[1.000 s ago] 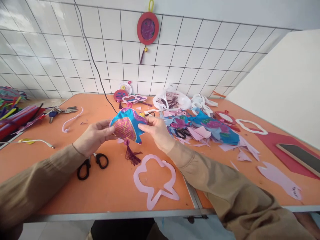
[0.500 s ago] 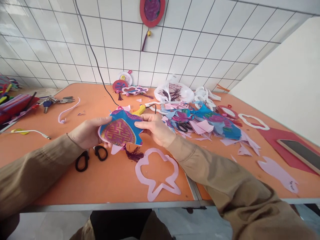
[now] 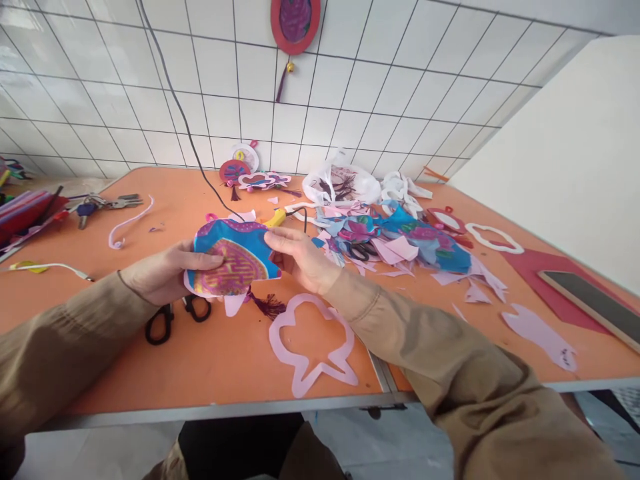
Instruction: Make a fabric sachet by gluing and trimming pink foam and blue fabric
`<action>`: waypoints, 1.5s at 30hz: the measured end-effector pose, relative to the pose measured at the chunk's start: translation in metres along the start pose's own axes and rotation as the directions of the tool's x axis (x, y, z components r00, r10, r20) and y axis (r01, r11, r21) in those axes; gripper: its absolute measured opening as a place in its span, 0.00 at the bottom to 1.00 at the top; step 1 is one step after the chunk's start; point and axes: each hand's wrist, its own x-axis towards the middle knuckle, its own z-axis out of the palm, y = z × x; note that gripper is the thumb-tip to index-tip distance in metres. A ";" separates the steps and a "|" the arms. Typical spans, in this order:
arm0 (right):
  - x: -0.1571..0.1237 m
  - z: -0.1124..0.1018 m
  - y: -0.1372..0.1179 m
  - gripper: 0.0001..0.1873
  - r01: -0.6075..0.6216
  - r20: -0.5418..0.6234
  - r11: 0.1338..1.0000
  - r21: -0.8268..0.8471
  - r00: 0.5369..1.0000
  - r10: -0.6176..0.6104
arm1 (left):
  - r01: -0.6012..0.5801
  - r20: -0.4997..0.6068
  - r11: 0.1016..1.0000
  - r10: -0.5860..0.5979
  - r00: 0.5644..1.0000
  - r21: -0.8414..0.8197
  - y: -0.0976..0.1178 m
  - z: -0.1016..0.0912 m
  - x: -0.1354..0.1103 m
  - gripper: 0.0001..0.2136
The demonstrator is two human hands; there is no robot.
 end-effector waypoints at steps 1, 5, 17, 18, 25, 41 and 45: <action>-0.001 0.001 -0.001 0.18 -0.044 0.036 0.996 0.083 0.998 0.041 | -0.011 -0.008 1.000 0.011 1.000 -0.018 0.000 -0.001 0.001 0.10; -0.005 0.006 -0.004 0.16 -0.244 0.165 0.916 0.319 0.966 0.200 | -0.043 -0.012 0.999 0.043 0.999 -0.024 -0.002 -0.006 0.004 0.09; -0.015 0.017 -0.012 0.11 -0.199 0.080 0.936 0.290 0.980 0.183 | -0.087 -0.023 0.996 0.087 0.996 -0.008 -0.010 -0.013 0.012 0.08; -0.015 0.018 -0.012 0.12 -0.210 0.100 0.932 0.295 0.977 0.188 | -0.085 -0.020 0.996 0.085 0.996 -0.013 -0.010 -0.013 0.012 0.08; -0.018 0.023 -0.013 0.14 -0.160 0.087 0.970 0.182 0.985 0.146 | -0.087 -0.029 0.995 0.089 0.996 0.038 -0.012 -0.011 0.011 0.11; -0.023 0.032 -0.017 0.18 -0.211 0.133 0.943 0.257 0.974 0.181 | -0.095 -0.070 0.995 0.095 0.993 0.005 -0.014 -0.013 0.013 0.09; -0.025 0.033 -0.019 0.18 -0.224 0.156 0.928 0.298 0.970 0.184 | -0.072 -0.067 0.997 0.073 0.995 0.017 -0.014 -0.014 0.012 0.13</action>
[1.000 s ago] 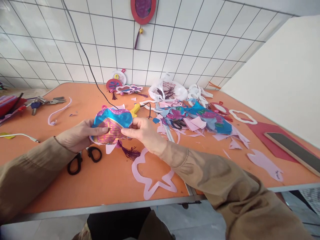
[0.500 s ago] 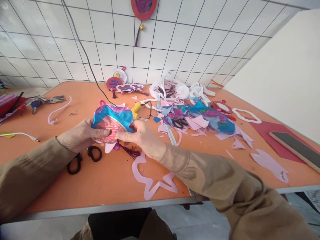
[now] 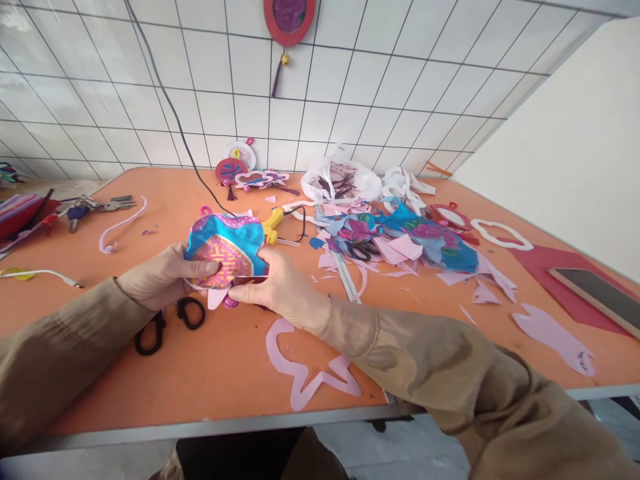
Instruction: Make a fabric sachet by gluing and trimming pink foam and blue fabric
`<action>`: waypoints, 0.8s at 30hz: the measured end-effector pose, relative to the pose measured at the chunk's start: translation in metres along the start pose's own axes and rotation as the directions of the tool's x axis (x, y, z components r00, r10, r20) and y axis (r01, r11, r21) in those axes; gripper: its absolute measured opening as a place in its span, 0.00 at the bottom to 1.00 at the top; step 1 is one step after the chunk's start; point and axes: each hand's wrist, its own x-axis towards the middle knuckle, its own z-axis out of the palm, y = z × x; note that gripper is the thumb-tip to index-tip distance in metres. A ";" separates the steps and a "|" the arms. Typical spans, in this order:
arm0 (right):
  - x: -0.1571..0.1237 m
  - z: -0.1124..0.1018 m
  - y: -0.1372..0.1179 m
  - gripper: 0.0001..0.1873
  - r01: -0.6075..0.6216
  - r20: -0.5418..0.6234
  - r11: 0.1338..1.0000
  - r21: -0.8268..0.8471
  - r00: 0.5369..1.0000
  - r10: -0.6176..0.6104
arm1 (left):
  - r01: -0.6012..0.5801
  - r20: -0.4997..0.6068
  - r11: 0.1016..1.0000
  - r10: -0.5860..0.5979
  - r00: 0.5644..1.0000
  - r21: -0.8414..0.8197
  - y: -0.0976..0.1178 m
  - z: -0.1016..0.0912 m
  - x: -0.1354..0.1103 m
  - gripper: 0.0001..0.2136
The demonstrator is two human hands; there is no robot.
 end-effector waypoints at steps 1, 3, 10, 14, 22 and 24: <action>0.000 0.000 -0.001 0.18 0.000 0.002 1.000 0.002 1.000 0.000 | 0.004 -0.005 1.000 -0.004 1.000 0.008 0.000 0.000 0.000 0.14; -0.001 0.001 -0.002 0.17 0.006 0.008 1.000 0.007 1.000 -0.006 | 0.008 -0.013 1.000 -0.008 1.000 0.025 0.001 0.000 0.000 0.16; -0.003 0.003 -0.002 0.16 0.008 -0.023 1.000 0.004 1.000 -0.008 | -0.034 -0.020 0.999 0.035 0.999 0.031 0.005 0.007 -0.004 0.13; -0.003 0.004 -0.002 0.14 -0.011 -0.025 0.999 -0.033 1.000 0.010 | -0.043 0.010 0.999 0.043 0.999 0.008 0.006 0.008 -0.005 0.11; -0.005 0.005 -0.005 0.14 -0.057 -0.040 0.997 -0.053 0.998 0.055 | -0.010 0.010 1.000 0.010 1.000 0.020 0.005 0.005 -0.004 0.11; -0.005 0.004 -0.003 0.13 -0.051 -0.025 0.998 -0.048 0.998 0.049 | -0.013 -0.011 1.000 0.013 1.000 0.004 0.004 0.005 -0.004 0.11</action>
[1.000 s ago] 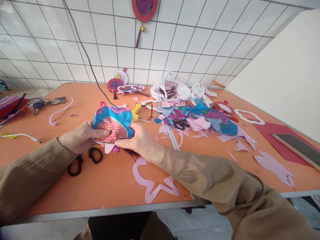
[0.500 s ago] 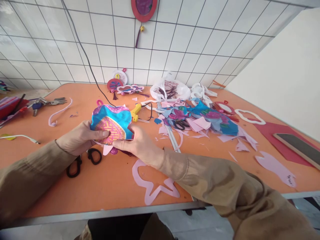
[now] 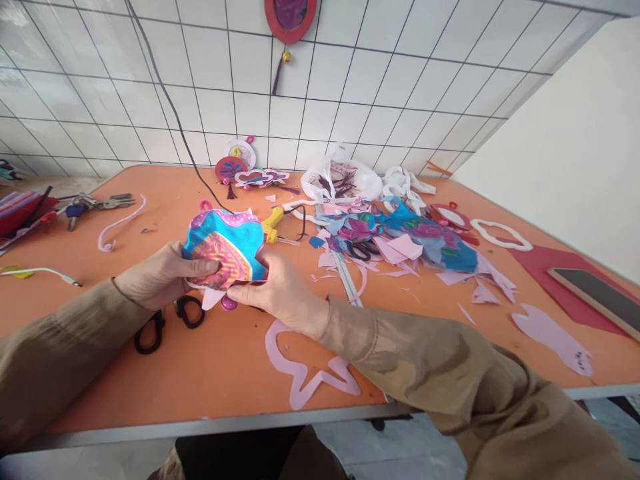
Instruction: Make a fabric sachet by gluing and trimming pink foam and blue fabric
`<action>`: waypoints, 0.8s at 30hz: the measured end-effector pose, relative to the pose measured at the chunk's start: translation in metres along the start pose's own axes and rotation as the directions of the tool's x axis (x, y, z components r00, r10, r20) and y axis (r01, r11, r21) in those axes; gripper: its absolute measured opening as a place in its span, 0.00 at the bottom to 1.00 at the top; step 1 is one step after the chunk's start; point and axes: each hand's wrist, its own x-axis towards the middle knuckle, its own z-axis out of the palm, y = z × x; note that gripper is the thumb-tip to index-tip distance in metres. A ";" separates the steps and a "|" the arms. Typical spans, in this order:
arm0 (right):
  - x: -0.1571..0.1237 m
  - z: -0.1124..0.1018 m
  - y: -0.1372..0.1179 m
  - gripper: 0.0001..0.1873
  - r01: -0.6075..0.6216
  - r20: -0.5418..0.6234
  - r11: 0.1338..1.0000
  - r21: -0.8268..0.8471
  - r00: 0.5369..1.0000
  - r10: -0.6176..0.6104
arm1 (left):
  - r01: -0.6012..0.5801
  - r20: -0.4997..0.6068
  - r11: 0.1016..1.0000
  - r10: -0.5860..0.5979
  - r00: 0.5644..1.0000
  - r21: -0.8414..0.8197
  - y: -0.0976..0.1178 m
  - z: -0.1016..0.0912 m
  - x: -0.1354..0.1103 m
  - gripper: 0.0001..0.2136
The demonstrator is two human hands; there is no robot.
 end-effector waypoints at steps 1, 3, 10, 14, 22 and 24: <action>0.000 -0.001 0.001 0.13 0.018 0.006 1.000 0.007 1.000 -0.018 | 0.002 -0.011 1.000 -0.002 1.000 -0.011 -0.001 0.000 0.000 0.10; 0.002 -0.003 0.004 0.13 0.084 0.009 0.996 0.031 0.996 -0.085 | 0.014 -0.030 0.999 -0.016 0.999 -0.045 -0.002 -0.001 0.000 0.09; 0.009 -0.014 0.008 0.11 0.298 -0.265 0.952 -0.074 0.914 -0.307 | -0.094 -0.237 0.968 0.038 0.971 -0.232 0.008 0.001 0.000 0.02; 0.006 -0.016 -0.005 0.07 0.339 -0.269 0.867 -0.366 0.853 -0.447 | -0.339 -0.523 0.881 0.129 0.842 -0.329 0.021 0.003 -0.005 0.04; 0.003 0.038 -0.006 0.11 0.512 0.505 0.530 -0.676 0.846 -0.173 | -0.489 -0.628 0.718 0.093 0.772 -0.495 0.020 0.023 -0.023 0.09; 0.009 0.051 0.000 0.13 0.569 0.576 0.355 -0.742 0.812 -0.098 | -0.481 -0.602 0.698 0.089 0.793 -0.531 0.017 0.025 -0.026 0.10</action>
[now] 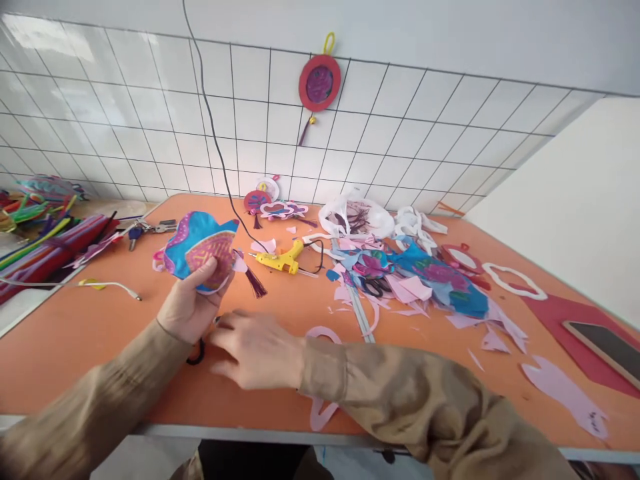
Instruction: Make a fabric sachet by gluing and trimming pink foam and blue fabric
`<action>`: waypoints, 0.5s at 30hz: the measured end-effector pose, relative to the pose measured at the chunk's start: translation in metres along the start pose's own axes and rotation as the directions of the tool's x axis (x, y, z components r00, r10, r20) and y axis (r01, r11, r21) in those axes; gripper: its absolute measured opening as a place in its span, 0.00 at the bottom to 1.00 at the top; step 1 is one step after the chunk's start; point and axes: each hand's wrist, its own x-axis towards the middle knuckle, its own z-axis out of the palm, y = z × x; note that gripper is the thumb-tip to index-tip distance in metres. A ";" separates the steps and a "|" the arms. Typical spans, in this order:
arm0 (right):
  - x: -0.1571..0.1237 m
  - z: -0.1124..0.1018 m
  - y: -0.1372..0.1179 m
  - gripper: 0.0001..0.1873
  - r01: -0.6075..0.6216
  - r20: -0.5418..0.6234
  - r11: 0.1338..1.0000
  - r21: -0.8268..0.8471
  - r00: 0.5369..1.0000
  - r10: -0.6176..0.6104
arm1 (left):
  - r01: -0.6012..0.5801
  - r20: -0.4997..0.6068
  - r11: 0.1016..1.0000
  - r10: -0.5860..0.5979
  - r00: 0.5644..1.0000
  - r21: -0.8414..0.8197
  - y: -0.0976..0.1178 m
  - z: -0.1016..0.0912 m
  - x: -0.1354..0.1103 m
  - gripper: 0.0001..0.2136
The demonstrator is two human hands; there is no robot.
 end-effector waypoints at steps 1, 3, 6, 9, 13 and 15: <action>0.006 0.004 -0.001 0.15 0.002 0.030 0.997 -0.072 1.000 0.000 | 0.006 0.003 1.000 -0.006 1.000 -0.010 0.000 0.000 -0.001 0.11; 0.018 0.009 -0.003 0.16 -0.027 0.056 0.987 -0.158 0.998 0.036 | 0.014 0.004 1.000 -0.014 1.000 -0.025 0.003 -0.001 -0.002 0.12; 0.035 0.013 -0.005 0.15 -0.134 0.069 0.970 -0.202 0.986 0.150 | 0.043 0.013 0.998 -0.042 0.999 -0.052 0.011 0.000 -0.003 0.13; 0.049 0.011 -0.007 0.12 -0.193 0.112 0.953 -0.234 0.968 0.224 | 0.069 0.032 0.993 -0.066 0.997 -0.098 0.020 0.001 -0.005 0.13; 0.052 0.004 -0.010 0.09 -0.183 0.163 0.937 -0.297 0.957 0.238 | 0.105 0.005 0.984 -0.106 0.994 -0.141 0.028 0.003 -0.007 0.11; 0.048 -0.001 -0.009 0.09 -0.167 0.188 0.934 -0.316 0.954 0.234 | 0.126 -0.002 0.979 -0.127 0.992 -0.158 0.031 0.002 -0.006 0.11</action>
